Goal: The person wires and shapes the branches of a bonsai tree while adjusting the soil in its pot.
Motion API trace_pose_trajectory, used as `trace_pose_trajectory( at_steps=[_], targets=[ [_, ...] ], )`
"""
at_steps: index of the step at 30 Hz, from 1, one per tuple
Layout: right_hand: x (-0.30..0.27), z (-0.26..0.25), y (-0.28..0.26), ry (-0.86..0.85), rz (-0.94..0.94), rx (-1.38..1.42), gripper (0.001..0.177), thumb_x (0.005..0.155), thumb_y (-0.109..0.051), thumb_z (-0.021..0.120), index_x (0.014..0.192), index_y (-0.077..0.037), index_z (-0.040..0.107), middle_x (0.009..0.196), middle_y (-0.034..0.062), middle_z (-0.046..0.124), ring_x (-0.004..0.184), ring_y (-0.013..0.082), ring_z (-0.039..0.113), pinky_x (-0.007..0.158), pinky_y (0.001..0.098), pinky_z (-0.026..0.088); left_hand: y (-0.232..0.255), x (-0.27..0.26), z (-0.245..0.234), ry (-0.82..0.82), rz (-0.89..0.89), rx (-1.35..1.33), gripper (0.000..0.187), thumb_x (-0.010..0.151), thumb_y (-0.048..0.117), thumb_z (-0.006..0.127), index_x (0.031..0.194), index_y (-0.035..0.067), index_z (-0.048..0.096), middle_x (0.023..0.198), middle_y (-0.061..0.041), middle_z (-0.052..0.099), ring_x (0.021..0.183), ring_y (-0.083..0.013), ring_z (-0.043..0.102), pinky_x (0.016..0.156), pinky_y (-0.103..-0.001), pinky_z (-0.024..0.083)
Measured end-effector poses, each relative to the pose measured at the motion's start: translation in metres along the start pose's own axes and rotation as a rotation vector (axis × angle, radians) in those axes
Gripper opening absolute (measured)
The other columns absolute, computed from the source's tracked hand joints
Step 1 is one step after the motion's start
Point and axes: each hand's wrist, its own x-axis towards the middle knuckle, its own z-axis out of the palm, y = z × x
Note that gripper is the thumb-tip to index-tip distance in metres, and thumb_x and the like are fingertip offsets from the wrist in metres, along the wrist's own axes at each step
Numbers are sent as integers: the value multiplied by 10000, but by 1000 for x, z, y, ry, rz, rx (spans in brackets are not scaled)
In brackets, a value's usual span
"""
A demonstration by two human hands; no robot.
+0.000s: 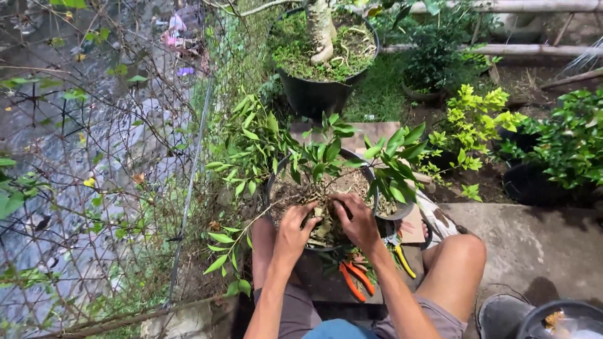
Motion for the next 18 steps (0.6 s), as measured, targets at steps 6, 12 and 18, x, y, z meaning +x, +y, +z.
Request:
trace_pose_trajectory(
  at_steps=[6,12,18],
  targets=[
    [7,-1,-3,13,12,74,244,1018,-188,623,1238,-198,729,989,31,758,935,224,741,834,378,611,22,-4,-24,-6,14,164,469,959,343,679,1307,30,653,1182,-164,705,1145,-327,664,1044,-462,501],
    [13,-8,-22,-74,-294,-305,383,923,-405,734,1282,-277,695,1115,-76,709,1050,171,641,862,349,518,10,0,-10,-105,-92,83,520,1010,396,572,1393,44,579,1196,-157,669,1172,-322,654,1076,-470,472],
    [2,4,9,39,-155,-179,296,910,-340,763,1197,-265,769,970,-38,766,990,179,683,866,320,555,-16,8,9,-43,-8,127,312,1010,270,632,1292,149,688,1063,-44,729,1062,-244,710,981,-412,505]
  ],
)
